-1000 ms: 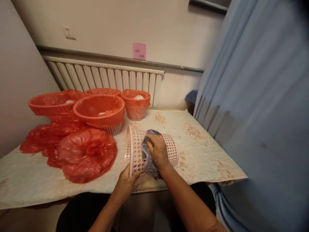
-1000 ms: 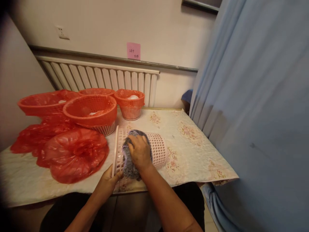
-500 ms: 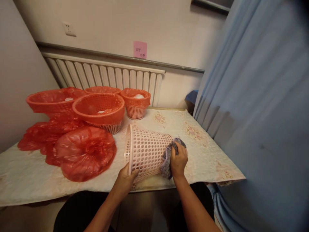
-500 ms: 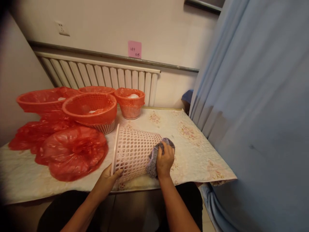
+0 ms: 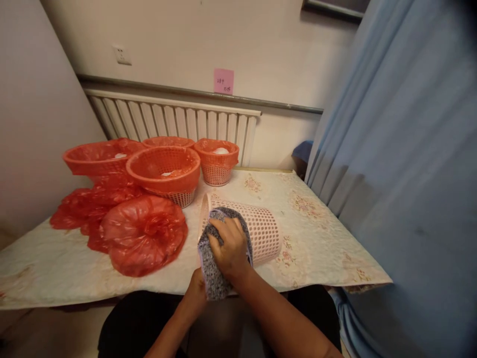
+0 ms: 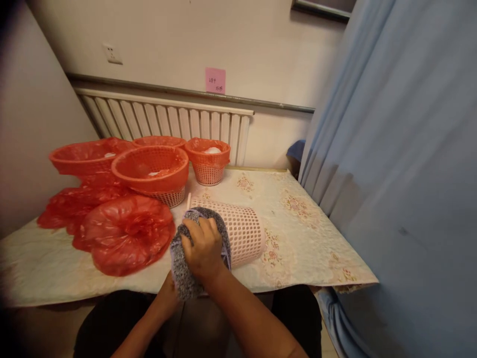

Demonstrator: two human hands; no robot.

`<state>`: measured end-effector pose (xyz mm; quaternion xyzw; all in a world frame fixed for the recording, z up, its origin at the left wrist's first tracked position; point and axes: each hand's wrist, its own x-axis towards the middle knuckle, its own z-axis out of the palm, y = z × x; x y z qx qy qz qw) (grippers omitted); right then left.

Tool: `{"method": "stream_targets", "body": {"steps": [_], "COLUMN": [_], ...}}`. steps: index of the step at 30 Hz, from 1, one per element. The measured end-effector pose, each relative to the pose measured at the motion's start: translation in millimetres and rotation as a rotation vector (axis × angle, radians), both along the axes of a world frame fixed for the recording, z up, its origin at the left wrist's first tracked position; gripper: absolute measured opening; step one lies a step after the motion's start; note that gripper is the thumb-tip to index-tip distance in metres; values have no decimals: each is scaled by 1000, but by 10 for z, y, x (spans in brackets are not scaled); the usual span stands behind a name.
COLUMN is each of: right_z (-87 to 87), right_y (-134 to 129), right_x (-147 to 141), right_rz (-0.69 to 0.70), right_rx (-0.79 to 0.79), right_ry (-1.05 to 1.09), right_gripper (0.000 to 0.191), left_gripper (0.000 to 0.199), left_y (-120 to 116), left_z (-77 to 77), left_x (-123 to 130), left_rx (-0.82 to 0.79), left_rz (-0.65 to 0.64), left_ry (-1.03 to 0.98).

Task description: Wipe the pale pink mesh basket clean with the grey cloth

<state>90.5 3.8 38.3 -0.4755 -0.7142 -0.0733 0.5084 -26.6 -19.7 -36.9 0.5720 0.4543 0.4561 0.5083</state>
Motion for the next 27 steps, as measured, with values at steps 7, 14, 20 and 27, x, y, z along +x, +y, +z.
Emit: {"method": "stream_targets", "body": {"steps": [7,14,20,27], "right_z": [99,28,7,-167], "right_y": [265,179,204,488], "right_x": [50,70,175,767], "right_rz": [-10,-28,-13,-94], "right_rx": [-38,-67,-57,-93], "right_ry": [36,36,-1,35], "right_gripper": [24,22,24,27], "left_gripper": [25,20,28,47], "left_y": [86,96,172,183], "left_z": [-222,131,283,151], "left_x": [2,58,150,133], "left_rx": [138,142,136,20], "left_rz": [-95,-120,-53,-21], "left_ry": [123,145,128,90]}}
